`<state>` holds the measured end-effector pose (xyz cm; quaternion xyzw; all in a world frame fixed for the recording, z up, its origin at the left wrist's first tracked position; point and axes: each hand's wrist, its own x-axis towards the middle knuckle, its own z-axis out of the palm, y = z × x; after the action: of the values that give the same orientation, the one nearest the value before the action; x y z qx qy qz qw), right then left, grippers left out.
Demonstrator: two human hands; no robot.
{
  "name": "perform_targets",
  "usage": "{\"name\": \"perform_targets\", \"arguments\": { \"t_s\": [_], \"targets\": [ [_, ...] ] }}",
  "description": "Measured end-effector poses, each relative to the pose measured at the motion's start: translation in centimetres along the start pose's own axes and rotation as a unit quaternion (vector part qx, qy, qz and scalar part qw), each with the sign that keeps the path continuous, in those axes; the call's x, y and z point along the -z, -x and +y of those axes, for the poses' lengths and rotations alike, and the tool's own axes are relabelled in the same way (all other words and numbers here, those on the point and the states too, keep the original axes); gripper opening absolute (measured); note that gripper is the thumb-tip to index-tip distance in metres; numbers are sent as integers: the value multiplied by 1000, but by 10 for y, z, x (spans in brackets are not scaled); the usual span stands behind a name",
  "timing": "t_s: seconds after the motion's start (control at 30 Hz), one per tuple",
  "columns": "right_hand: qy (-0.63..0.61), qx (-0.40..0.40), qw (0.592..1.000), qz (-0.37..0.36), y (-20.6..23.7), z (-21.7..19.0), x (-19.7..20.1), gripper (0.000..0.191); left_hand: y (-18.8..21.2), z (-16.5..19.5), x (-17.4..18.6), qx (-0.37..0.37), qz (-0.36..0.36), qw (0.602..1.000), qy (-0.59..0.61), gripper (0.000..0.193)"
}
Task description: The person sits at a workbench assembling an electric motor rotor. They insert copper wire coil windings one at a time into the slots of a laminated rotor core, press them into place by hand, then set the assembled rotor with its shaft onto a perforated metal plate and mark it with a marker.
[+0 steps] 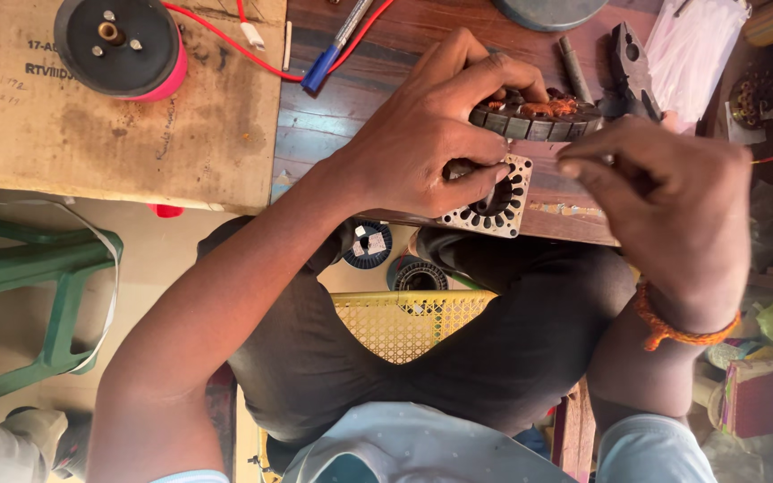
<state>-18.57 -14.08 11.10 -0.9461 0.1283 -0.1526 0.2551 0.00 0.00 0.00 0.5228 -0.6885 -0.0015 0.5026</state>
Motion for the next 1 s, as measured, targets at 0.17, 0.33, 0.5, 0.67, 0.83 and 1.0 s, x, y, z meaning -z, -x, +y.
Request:
{"name": "perform_targets", "arguments": {
  "t_s": [0.17, 0.33, 0.5, 0.67, 0.83, 1.0],
  "targets": [
    [98, 56, 992, -48, 5, 18, -16, 6, -2, 3, 6, -18, -8, 998, -54, 17],
    [60, 27, 995, -76, 17, 32, -35, 8, -2, 0, 11, -135, -27, 976, -168, 26],
    [-22, 12, 995, -96, 30, 36, -45, 13, -3, -1, -6, -169, 44, 927, -331, 26],
    [-18, -52, 995, -82, 42, 16, -37, 15, 6, 4, -7, -120, 57, 957, -259, 40],
    [1, -53, 999, -9, 31, -6, -17, 15, 9, 0, -10, -145, 107, 952, -249, 46],
    [19, 2, 999, 37, 11, -15, -1, 12, 12, -2, -20, -54, 101, 979, -169, 43]
  ]
}}
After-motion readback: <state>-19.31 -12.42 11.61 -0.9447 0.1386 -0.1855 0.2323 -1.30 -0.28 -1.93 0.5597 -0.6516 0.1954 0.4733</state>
